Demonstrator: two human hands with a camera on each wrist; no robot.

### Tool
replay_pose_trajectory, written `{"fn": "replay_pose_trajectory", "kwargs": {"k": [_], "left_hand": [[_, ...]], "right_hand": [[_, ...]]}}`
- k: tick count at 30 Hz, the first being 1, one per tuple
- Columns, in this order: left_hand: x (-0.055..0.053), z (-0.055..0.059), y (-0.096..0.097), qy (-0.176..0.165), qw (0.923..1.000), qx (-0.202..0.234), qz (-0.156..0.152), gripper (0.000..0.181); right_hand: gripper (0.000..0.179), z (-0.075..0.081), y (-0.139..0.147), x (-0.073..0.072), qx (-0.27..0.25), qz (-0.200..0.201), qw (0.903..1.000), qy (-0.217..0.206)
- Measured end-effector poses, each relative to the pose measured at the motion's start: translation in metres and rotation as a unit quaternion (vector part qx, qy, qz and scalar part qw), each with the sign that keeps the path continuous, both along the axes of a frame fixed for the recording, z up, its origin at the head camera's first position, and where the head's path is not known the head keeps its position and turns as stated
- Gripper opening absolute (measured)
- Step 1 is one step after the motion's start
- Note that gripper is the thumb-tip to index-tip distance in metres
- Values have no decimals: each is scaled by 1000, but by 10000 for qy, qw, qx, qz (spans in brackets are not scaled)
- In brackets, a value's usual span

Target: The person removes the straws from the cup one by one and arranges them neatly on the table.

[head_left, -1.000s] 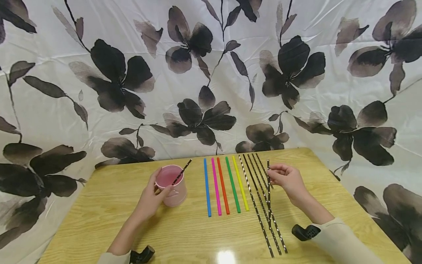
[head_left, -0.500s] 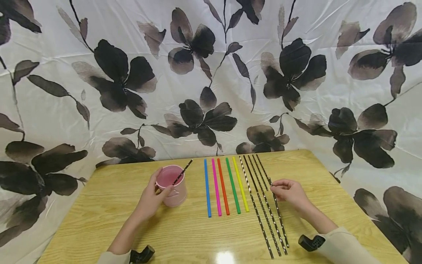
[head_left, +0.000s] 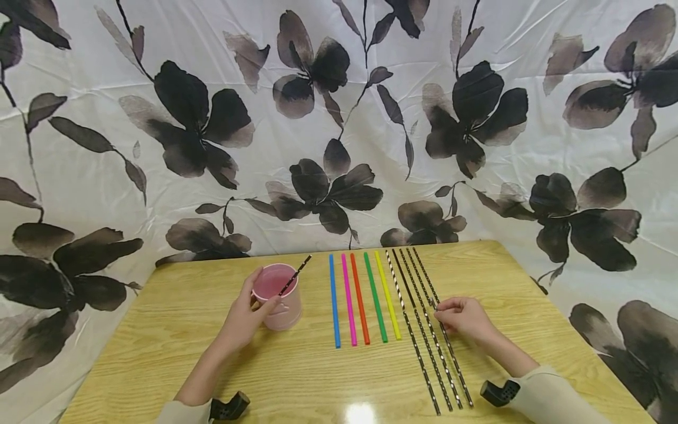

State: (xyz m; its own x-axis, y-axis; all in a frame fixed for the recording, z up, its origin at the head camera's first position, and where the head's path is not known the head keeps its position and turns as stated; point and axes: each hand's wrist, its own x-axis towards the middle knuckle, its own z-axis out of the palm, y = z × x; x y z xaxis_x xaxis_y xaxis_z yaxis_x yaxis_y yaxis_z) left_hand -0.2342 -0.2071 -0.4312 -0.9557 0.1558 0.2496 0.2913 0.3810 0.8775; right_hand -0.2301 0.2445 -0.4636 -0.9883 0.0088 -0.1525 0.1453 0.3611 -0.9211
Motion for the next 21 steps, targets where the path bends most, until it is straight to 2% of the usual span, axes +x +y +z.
{"fn": "replay_pose_trajectory", "kwargs": {"k": [5,12,21], "left_hand": [[1,1,0,37,10000,-27,-3,72],[0,1,0,51,10000,-10,-28,73],[-1,0,0,42,10000,18,-45,73]], "right_hand": [[26,-4,0,-1,74,-96,9999,-95],[23,-10,-1,-3,484,-98,9988,42],[18,-12,-3,-2,639,-288,9975,-102]]}}
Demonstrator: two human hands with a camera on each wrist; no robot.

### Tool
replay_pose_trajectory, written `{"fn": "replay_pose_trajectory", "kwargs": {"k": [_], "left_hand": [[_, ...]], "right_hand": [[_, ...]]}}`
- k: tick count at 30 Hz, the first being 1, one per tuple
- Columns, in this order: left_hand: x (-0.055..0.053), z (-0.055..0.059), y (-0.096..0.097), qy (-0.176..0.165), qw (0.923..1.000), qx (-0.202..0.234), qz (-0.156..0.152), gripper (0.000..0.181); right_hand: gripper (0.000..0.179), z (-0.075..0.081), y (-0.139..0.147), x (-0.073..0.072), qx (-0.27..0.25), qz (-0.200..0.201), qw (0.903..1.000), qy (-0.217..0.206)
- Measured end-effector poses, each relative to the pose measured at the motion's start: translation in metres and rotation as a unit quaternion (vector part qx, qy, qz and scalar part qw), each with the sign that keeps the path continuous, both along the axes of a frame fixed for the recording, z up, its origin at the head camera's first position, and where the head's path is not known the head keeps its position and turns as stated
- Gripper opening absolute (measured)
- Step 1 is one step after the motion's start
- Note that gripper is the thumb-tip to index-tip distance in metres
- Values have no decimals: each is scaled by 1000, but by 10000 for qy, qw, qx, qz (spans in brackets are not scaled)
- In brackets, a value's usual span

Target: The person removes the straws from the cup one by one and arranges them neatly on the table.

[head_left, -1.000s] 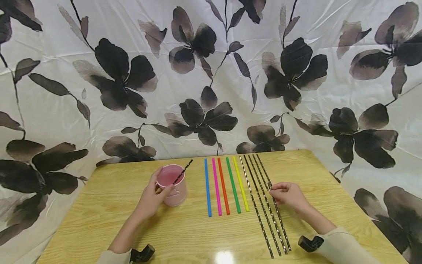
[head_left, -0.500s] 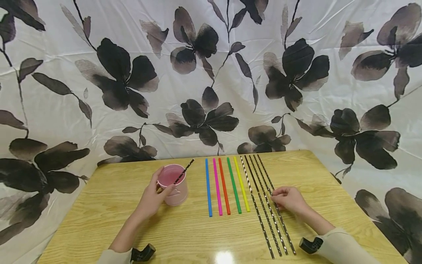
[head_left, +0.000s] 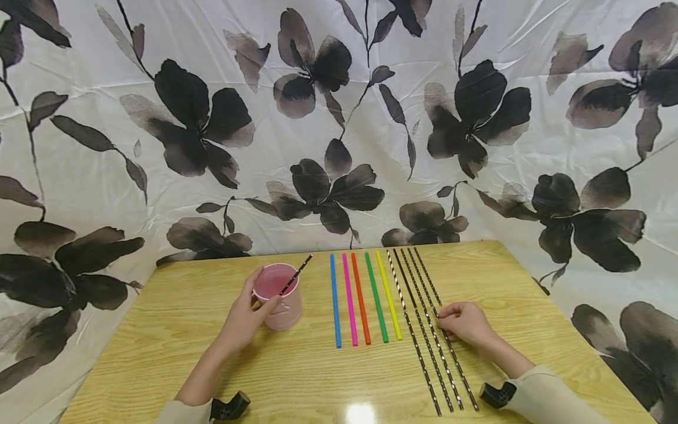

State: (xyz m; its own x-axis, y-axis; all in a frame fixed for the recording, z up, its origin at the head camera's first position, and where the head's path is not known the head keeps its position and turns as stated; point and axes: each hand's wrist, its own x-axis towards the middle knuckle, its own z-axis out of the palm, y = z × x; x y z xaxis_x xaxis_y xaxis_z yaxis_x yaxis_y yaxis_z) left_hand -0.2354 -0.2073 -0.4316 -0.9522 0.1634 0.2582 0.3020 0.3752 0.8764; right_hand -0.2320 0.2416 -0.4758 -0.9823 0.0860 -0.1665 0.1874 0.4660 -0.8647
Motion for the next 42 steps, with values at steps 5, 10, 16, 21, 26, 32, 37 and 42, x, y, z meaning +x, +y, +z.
{"fn": "replay_pose_trajectory", "kwargs": {"k": [5,10,16,21,26,32,37,42], "left_hand": [[0,0,0,19,10000,-11,7,73],[1,1,0,26,10000,-24,38,73],[0,1,0,28,10000,4,25,73],[-1,1,0,49,10000,16,8,72],[-1,0,0,81,10000,25,4,72],[-1,-2,0,154,9999,5,19,72],[-1,-1,1,180,9998,40,19,72],[-1,-1,1,188,9998,26,42,72]], "right_hand": [[17,-2,0,0,89,-28,10000,-12],[16,-4,0,-2,163,-89,9998,-32],[17,-5,0,-4,119,-111,9999,-2],[16,-6,0,-5,41,-125,9999,12],[16,-7,1,-6,31,-109,9999,-9],[17,-4,0,-5,73,-82,9999,-19],[17,-2,-1,-4,196,-81,9998,-36],[17,-1,-1,-4,146,-87,9998,-49]]}}
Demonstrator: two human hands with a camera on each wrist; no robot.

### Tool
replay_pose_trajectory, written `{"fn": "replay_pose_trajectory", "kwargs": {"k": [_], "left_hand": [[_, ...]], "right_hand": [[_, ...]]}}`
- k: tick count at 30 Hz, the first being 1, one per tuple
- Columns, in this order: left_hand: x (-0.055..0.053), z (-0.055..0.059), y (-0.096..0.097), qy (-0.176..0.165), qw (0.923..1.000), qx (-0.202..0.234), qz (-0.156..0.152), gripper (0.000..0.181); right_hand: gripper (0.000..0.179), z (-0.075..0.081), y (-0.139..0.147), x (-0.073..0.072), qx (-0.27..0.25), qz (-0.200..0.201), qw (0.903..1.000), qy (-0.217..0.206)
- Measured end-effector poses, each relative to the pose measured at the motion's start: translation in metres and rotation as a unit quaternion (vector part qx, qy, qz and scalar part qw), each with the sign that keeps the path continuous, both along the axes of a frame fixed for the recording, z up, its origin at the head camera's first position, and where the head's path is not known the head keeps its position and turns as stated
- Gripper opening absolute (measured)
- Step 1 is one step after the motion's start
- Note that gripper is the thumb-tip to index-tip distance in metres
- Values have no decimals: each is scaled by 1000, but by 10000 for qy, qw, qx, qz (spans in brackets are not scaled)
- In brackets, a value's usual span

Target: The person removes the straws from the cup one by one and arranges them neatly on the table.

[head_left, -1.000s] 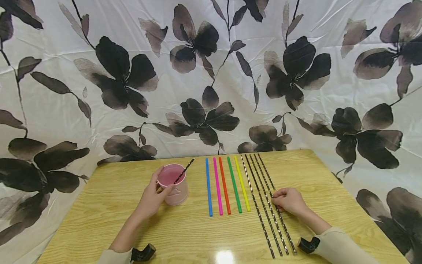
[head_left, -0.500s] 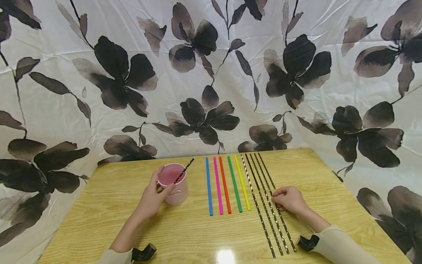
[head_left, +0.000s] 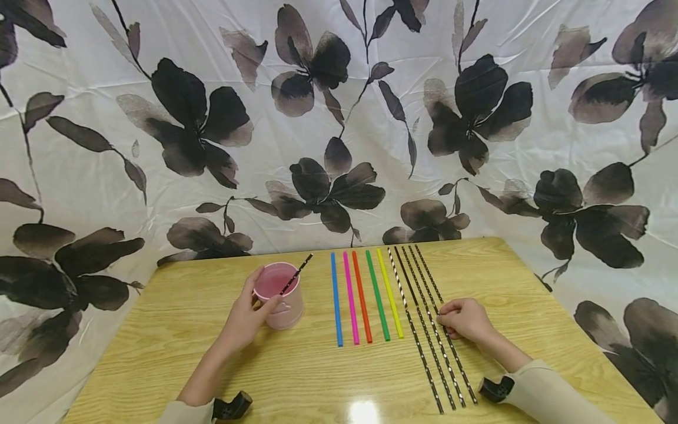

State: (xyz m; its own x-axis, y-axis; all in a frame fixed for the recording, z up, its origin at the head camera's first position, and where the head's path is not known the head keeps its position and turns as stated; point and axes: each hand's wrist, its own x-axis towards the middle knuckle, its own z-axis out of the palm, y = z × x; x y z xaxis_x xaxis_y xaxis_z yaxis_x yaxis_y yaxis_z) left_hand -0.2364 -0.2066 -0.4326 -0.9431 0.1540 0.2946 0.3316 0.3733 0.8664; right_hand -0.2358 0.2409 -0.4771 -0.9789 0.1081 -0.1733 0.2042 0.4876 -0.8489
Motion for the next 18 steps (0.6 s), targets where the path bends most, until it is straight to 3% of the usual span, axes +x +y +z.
{"fn": "replay_pose_trajectory", "kwargs": {"k": [8,18], "left_hand": [[0,1,0,-40,10000,0,-18,72],[0,1,0,-106,9999,-17,-34,72]], "right_hand": [[17,10,1,-1,-317,146,9994,0],[24,55,-13,-24,-261,491,9971,528]]}}
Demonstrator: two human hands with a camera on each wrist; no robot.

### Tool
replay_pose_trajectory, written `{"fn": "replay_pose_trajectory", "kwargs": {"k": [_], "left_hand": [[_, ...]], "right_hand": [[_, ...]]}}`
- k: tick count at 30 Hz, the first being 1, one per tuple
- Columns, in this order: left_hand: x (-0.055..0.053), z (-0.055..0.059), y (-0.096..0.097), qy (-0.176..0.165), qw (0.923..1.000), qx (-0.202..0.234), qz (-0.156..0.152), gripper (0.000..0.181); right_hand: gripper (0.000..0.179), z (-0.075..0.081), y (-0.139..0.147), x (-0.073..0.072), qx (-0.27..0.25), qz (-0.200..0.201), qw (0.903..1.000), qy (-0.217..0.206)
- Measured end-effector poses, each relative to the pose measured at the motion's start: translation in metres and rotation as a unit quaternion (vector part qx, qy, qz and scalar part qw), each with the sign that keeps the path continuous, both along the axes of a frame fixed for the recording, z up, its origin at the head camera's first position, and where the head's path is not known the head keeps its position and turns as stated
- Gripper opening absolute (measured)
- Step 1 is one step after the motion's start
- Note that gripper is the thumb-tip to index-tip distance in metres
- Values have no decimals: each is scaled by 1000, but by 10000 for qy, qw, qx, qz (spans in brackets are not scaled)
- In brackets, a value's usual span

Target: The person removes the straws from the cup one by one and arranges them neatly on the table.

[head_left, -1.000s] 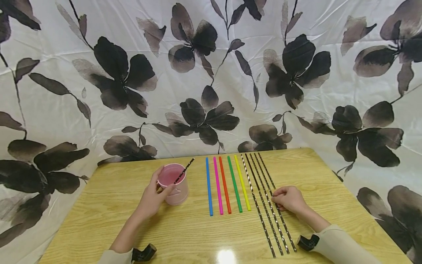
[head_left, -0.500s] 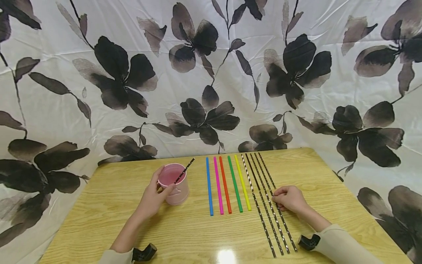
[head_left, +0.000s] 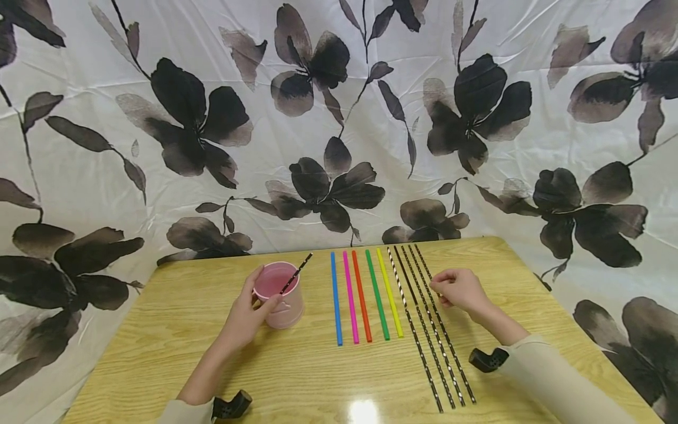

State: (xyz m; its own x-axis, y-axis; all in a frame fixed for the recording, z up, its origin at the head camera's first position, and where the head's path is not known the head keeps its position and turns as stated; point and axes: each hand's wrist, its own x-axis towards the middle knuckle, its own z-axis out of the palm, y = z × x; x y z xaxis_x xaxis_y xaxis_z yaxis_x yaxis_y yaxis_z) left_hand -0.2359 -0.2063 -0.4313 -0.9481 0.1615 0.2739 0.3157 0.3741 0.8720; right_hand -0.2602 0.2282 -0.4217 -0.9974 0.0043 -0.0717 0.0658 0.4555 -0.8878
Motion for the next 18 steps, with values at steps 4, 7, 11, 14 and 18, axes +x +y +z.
{"fn": "replay_pose_trajectory", "kwargs": {"k": [4,7,11,14,18], "left_hand": [[1,2,1,65,10000,6,12,73],[-1,0,0,87,10000,25,9,73],[-10,-13,-6,74,10000,3,20,75],[-17,-24,-10,105,9999,-25,63,75],[-18,-28,-11,153,9998,-3,96,74]], "right_hand": [[24,18,-18,-13,-98,146,9998,133],[23,28,-36,-21,-122,247,9994,192],[20,36,-66,-28,-244,405,9985,268],[18,38,-90,-31,-467,581,9967,316],[20,38,-120,-35,-766,867,9928,320]]}}
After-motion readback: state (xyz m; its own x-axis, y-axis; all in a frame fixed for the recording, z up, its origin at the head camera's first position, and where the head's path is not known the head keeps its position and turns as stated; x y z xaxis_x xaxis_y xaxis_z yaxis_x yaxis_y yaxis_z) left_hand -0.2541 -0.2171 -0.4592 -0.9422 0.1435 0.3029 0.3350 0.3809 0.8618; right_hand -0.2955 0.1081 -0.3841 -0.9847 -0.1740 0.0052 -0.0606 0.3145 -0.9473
